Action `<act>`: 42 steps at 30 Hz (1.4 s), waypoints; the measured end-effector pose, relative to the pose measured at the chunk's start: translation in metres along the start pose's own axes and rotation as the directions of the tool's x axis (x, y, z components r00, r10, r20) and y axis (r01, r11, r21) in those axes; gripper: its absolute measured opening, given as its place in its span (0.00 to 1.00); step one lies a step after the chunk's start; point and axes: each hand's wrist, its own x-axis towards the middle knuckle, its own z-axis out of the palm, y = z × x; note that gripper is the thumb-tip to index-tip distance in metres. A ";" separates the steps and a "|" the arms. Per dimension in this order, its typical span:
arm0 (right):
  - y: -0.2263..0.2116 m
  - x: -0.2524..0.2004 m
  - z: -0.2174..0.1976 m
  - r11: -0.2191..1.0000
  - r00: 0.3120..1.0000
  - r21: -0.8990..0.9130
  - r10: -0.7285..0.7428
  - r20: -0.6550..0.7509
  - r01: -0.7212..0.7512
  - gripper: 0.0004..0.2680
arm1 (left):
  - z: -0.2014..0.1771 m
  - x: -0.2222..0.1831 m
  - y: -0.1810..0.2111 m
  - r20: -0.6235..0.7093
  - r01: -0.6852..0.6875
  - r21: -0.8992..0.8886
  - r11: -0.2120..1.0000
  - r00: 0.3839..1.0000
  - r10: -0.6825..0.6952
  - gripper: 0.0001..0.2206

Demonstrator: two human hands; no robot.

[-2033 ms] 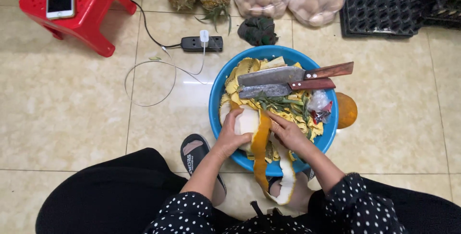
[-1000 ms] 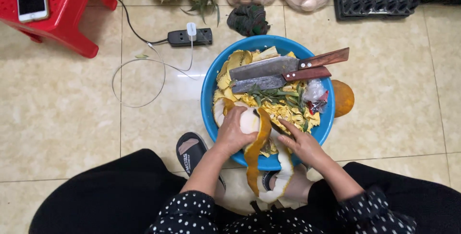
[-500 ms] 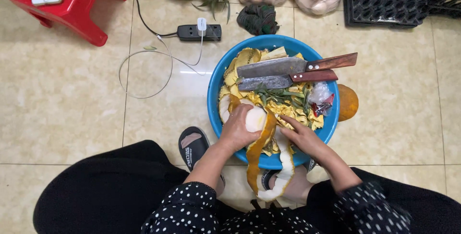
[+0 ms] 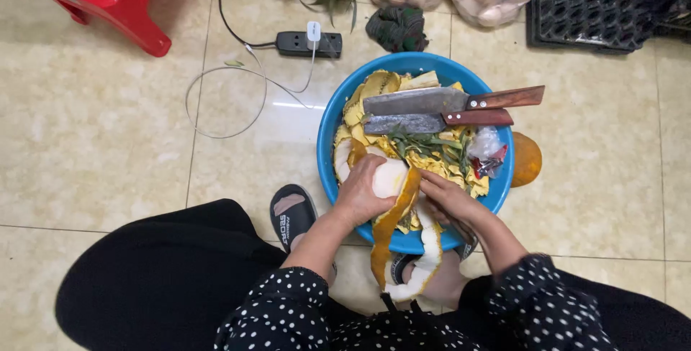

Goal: Peeling a pomelo using a knife and hands over a bowl

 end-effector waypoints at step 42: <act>-0.035 -0.067 0.015 0.770 0.984 -0.626 -0.177 -0.030 0.119 0.26 | -0.009 0.014 0.017 0.060 0.204 0.018 0.979 0.977 -0.205 0.38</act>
